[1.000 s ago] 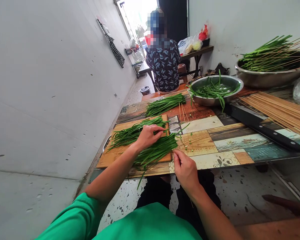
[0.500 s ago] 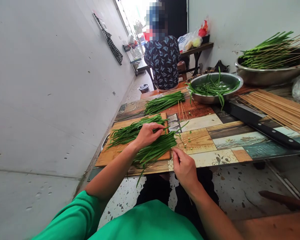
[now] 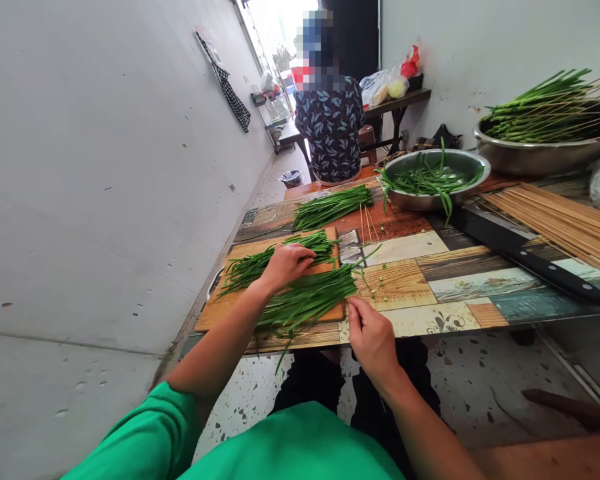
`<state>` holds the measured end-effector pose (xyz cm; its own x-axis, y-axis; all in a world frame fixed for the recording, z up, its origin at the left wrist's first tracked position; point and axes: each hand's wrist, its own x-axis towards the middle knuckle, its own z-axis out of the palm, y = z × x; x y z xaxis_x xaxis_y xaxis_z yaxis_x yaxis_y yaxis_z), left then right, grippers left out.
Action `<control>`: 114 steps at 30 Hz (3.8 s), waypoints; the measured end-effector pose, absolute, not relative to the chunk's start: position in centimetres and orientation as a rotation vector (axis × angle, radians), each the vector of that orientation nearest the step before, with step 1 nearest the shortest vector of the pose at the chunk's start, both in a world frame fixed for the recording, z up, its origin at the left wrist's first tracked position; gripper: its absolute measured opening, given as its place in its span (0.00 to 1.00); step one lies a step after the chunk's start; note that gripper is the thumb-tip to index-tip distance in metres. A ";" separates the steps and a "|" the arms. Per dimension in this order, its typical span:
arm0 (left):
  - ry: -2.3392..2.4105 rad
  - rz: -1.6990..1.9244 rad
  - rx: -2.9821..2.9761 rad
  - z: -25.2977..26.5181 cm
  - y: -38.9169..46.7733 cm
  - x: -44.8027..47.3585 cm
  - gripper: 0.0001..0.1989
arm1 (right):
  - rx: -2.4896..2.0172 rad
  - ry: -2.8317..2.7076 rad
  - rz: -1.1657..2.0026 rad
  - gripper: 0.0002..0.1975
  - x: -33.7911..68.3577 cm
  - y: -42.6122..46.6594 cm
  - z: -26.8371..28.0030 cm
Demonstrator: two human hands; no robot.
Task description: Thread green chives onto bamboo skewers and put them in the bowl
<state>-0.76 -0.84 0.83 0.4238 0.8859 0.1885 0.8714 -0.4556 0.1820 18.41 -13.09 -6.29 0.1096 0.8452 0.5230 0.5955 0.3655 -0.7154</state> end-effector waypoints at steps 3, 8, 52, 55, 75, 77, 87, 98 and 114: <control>1.674 0.213 2.699 0.5 0.0 -0.4 0.10 | -1.334 -1.587 0.305 0.12 18.5 -13.1 -6.2; 1.673 0.056 2.871 0.6 -0.2 0.5 0.10 | -1.358 -1.590 0.328 0.13 18.4 -13.1 -6.2; 1.438 0.784 2.142 -0.2 -0.3 1.3 0.10 | -1.436 -1.574 0.370 0.14 18.2 -13.3 -6.0; 1.385 0.772 2.130 -0.1 -0.6 1.6 0.10 | -1.407 -1.551 0.404 0.13 18.2 -13.3 -5.9; 1.304 0.761 2.335 0.5 -1.9 2.5 0.09 | -1.361 -1.573 0.407 0.13 18.4 -13.2 -6.2; 1.261 0.739 2.350 0.4 -2.0 2.5 0.09 | -1.363 -1.566 0.394 0.13 18.4 -13.2 -6.1; 1.417 0.516 2.486 1.7 -1.9 0.2 0.12 | -1.340 -1.545 0.380 0.12 18.4 -13.4 -6.4; 1.632 0.148 2.593 0.2 0.3 1.3 0.09 | -1.352 -1.579 0.476 0.10 18.4 -13.5 -6.5; 1.300 0.611 2.173 1.1 -1.0 2.0 0.12 | -1.339 -1.548 0.452 0.10 18.3 -13.4 -6.3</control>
<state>1.99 -0.98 1.08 0.4344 0.8942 0.1085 0.6545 -0.3961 0.6440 18.31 -13.41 -6.26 0.1109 0.8950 0.4320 0.5216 0.3176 -0.7919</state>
